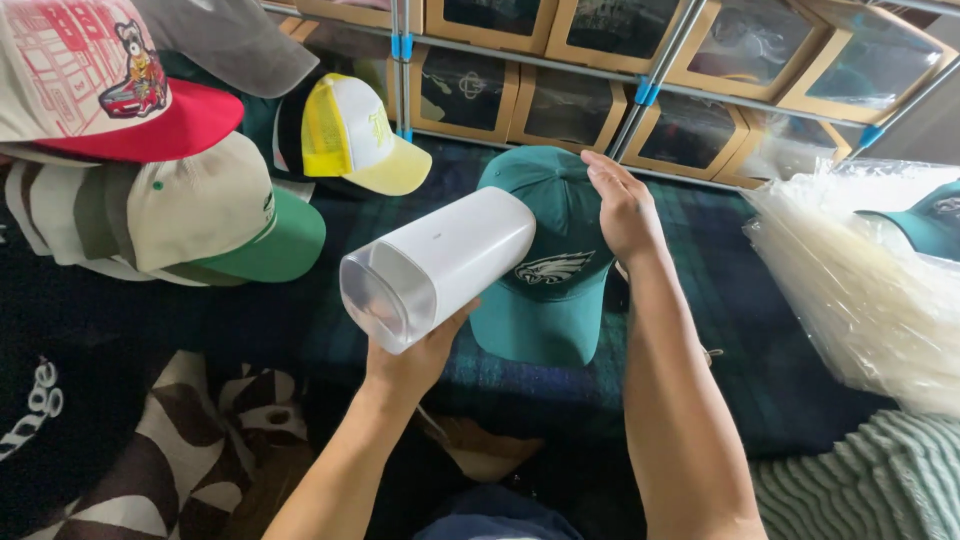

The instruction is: Using a handheld steamer and a brush to shape a green baseball cap, then placing it on a wooden hat block.

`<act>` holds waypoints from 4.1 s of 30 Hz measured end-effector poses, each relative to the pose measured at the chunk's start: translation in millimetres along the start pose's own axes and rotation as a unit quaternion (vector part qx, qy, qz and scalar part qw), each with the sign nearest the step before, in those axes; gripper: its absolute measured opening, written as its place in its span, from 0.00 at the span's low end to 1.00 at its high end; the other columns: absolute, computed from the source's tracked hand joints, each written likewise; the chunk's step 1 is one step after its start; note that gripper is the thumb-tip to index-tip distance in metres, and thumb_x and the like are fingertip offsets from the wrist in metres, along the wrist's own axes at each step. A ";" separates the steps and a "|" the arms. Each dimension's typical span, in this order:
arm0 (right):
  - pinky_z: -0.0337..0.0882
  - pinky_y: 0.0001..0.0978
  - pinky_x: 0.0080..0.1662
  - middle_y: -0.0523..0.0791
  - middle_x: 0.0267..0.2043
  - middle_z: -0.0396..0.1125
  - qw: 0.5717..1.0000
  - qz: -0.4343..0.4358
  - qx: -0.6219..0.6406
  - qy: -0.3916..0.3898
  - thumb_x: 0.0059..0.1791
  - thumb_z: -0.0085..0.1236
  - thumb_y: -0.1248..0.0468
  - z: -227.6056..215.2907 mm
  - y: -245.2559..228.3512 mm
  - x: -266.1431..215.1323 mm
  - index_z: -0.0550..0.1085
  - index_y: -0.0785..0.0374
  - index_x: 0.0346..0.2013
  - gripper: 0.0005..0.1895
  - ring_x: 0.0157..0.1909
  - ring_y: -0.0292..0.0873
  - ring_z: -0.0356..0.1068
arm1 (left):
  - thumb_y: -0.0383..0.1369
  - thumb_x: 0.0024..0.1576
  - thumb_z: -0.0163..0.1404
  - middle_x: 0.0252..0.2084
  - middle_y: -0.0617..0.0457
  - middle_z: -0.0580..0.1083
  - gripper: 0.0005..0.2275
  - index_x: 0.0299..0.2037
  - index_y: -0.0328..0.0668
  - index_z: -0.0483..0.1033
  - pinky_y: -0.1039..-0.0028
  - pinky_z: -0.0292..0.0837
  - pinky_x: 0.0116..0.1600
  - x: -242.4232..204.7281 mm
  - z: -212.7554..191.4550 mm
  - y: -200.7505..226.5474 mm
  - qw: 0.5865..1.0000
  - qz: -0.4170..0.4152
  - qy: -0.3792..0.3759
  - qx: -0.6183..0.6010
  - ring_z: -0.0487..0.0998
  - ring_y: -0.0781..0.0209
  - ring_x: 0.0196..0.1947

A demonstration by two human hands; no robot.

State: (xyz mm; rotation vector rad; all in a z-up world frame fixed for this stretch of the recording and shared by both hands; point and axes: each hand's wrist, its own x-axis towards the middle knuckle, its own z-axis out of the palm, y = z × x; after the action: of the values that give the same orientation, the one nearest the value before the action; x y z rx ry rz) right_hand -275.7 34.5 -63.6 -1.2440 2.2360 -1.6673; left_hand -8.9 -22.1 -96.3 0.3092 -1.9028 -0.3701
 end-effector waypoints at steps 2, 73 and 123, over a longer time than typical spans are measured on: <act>0.56 0.50 0.71 0.51 0.69 0.63 1.000 0.003 -0.002 -0.006 0.56 0.41 0.51 0.0 -4.1 -4.3 0.74 0.51 0.62 0.23 0.73 0.56 0.57 | 0.37 0.57 0.62 0.40 0.45 0.72 0.17 0.47 0.35 0.72 0.60 0.75 0.44 -9.9 1.6 0.6 1.000 -0.011 0.002 -0.014 0.76 0.41 0.42; 0.56 0.43 0.72 0.38 0.68 0.65 0.988 0.044 -0.090 -0.117 0.58 0.40 0.50 -2.8 5.6 44.3 0.73 0.39 0.64 0.21 0.71 0.46 0.60 | 0.41 0.56 0.60 0.25 0.40 0.76 0.15 0.32 0.34 0.77 0.59 0.77 0.31 -25.7 0.2 -15.6 0.961 -0.265 0.031 -0.071 0.80 0.41 0.30; 0.60 0.39 0.63 0.45 0.67 0.66 0.980 0.105 -0.075 -0.154 0.53 0.36 0.52 -4.3 -24.1 32.3 0.73 0.57 0.59 0.26 0.66 0.42 0.63 | 0.57 0.58 0.57 0.58 0.44 0.74 0.32 0.63 0.42 0.70 0.52 0.74 0.58 196.5 15.8 85.1 0.831 -0.169 -0.459 0.266 0.76 0.42 0.56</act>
State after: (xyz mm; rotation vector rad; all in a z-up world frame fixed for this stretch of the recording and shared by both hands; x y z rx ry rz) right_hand -286.2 15.2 -29.5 -1.1540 2.2396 -1.1632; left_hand -95.2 -18.1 100.4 0.9898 -2.9085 -0.2157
